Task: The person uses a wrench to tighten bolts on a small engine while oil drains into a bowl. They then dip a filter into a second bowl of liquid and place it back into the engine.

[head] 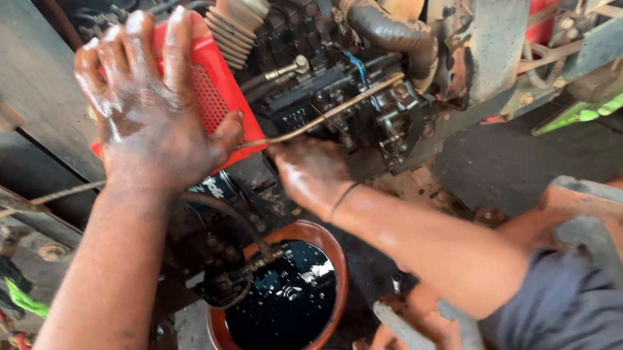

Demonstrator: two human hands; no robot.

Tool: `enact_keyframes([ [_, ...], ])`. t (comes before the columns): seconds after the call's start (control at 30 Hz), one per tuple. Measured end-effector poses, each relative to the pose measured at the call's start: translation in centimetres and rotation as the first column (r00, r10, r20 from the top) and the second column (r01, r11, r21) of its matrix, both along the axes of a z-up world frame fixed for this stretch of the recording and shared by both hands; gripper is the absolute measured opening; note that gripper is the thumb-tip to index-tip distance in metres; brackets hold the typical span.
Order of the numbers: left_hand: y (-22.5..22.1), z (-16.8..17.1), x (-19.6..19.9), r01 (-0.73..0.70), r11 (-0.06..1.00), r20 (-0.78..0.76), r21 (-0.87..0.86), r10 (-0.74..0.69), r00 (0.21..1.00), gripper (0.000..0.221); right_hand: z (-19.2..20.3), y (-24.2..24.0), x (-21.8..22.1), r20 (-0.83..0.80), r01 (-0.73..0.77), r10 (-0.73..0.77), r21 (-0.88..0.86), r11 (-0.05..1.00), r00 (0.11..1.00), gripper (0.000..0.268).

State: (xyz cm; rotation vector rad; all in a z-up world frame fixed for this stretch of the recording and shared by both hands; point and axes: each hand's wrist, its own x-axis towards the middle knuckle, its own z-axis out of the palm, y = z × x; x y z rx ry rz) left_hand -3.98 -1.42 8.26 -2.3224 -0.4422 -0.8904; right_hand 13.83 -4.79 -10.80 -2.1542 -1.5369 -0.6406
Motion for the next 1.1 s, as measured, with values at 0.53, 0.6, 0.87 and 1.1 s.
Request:
enact_keyframes([
  [0.53,0.3,0.2,-0.3,0.066,0.996,-0.001,0.065,-0.067,0.998,0.116,1.7,-2.4,-0.8,0.323,-0.079,0.064,0.033,0.996,0.944,0.035],
  [0.6,0.1,0.2,-0.3,0.059,0.997,-0.002,0.057,-0.059,0.998,0.115,2.6,-2.6,-0.2,0.309,-0.092,0.105,-0.057,0.994,0.945,0.022],
  [0.87,0.2,0.3,0.0,0.061,0.997,0.009,0.047,-0.061,0.998,0.114,5.3,-5.7,-0.5,-0.385,-0.182,0.17,0.004,0.983,0.907,0.028],
  [1.1,-0.2,0.1,0.1,0.055,0.998,0.013,0.006,-0.056,0.998,0.113,3.2,-4.5,-0.4,-0.941,-0.129,0.23,0.203,0.971,0.247,0.052],
])
